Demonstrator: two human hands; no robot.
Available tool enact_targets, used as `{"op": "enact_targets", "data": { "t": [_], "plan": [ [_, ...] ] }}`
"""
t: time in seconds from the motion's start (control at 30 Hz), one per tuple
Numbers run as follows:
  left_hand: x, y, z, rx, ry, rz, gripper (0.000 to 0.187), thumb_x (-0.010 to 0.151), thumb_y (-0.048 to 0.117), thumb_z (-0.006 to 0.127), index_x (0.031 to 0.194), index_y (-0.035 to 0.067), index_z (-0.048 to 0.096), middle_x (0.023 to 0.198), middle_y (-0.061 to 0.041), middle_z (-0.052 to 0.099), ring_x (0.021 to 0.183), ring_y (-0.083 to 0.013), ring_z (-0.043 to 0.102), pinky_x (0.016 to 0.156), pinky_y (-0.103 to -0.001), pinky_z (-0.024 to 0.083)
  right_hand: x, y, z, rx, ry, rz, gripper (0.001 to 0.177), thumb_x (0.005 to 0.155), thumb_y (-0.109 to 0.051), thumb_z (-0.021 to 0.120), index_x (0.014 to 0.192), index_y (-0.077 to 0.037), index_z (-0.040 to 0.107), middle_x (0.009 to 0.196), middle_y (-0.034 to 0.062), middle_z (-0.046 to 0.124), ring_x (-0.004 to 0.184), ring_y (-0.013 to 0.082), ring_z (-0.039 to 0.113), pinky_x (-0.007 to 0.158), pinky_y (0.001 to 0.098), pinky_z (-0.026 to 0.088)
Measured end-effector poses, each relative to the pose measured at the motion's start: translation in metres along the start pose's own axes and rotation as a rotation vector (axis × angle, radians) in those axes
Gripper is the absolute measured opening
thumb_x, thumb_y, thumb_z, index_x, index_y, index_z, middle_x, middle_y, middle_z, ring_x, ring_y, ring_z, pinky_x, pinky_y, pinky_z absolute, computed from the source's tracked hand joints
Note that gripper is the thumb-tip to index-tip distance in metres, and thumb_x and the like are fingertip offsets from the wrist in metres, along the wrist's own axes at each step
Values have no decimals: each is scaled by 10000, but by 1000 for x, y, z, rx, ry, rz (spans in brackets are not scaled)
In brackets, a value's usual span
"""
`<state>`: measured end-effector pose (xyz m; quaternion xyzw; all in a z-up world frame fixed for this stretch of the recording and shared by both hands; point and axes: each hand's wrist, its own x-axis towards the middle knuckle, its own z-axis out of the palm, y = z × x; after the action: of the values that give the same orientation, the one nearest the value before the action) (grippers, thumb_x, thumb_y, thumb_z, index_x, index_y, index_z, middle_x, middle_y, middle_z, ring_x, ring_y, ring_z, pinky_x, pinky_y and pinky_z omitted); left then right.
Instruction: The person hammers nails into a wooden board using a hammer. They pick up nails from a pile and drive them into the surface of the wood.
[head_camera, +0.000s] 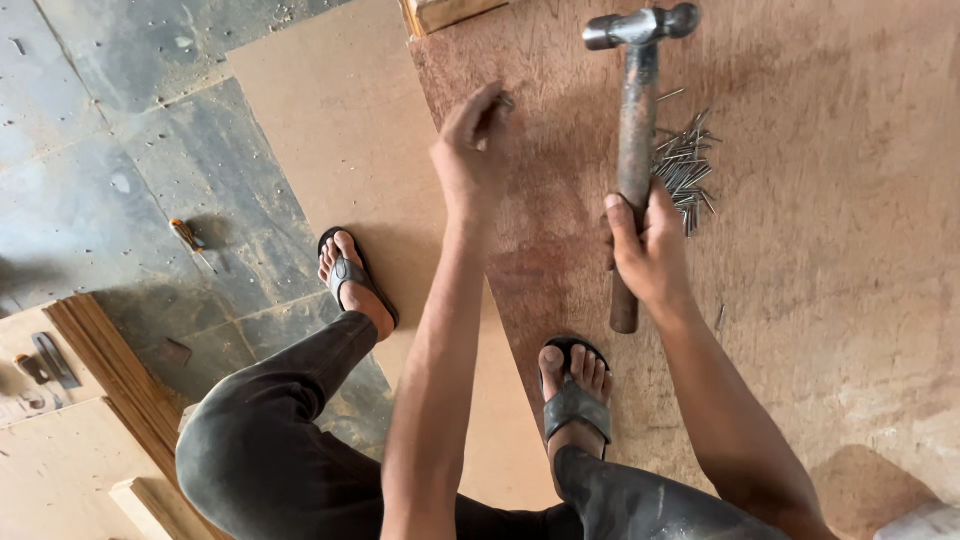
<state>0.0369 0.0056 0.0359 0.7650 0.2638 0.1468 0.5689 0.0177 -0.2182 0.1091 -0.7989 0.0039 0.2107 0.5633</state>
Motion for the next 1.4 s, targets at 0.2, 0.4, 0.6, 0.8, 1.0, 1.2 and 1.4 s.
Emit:
{"op": "enact_targets", "data": {
  "t": [0.2, 0.4, 0.6, 0.8, 1.0, 1.2, 1.4],
  "plan": [
    [28, -10, 1, 30, 199, 145, 104, 987, 106, 765, 1070, 73, 820, 1024, -106, 701, 818, -152, 623, 663, -281, 571, 1, 3, 4, -52, -1, -4, 272, 1080, -229, 625, 1203, -1, 542, 798, 14, 627, 617, 69, 596, 521, 243, 501],
    [64, -11, 10, -128, 267, 94, 102, 997, 124, 712, 1079, 90, 762, 989, 16, 750, 802, -65, 684, 701, -232, 590, 0, -5, 2, 136, -43, 96, 273, 1057, -231, 608, 1198, -13, 525, 791, 11, 600, 578, 59, 574, 478, 236, 482],
    [68, -17, 19, -22, 355, 195, 137, 1004, 98, 724, 1128, 71, 778, 1090, 9, 714, 873, -95, 684, 762, -243, 573, -2, -11, -2, 105, -67, 138, 261, 1052, -239, 607, 1176, -25, 525, 771, 5, 581, 546, 57, 569, 450, 239, 484],
    [69, -18, 20, 45, 356, 272, 142, 1024, 128, 711, 1149, 85, 762, 1145, 3, 708, 994, -114, 720, 849, -264, 619, 0, -15, -1, 131, -81, 154, 246, 1069, -228, 587, 1174, -18, 517, 774, 1, 582, 550, 55, 568, 451, 232, 480],
    [68, -16, 20, 47, 340, 220, 142, 1024, 146, 709, 1148, 99, 759, 1181, -15, 687, 995, -149, 725, 818, -264, 631, 3, -17, -5, 44, -89, 133, 243, 1060, -209, 593, 1197, -19, 526, 750, -1, 581, 536, 60, 547, 446, 246, 480],
    [68, -11, 21, 130, 321, 228, 152, 996, 140, 740, 1145, 107, 750, 1176, -24, 675, 1031, -160, 716, 885, -283, 634, 21, -23, -13, -335, -122, -124, 221, 1065, -160, 614, 1153, 15, 513, 697, 62, 622, 551, 121, 612, 478, 290, 491],
    [67, -8, 19, 153, 285, 165, 134, 984, 117, 758, 1116, 96, 753, 1061, -36, 655, 877, -157, 670, 818, -294, 602, 38, -42, -17, -535, -148, -457, 231, 1107, -135, 595, 1183, 33, 457, 688, 84, 602, 511, 166, 617, 429, 337, 485]
  ]
}}
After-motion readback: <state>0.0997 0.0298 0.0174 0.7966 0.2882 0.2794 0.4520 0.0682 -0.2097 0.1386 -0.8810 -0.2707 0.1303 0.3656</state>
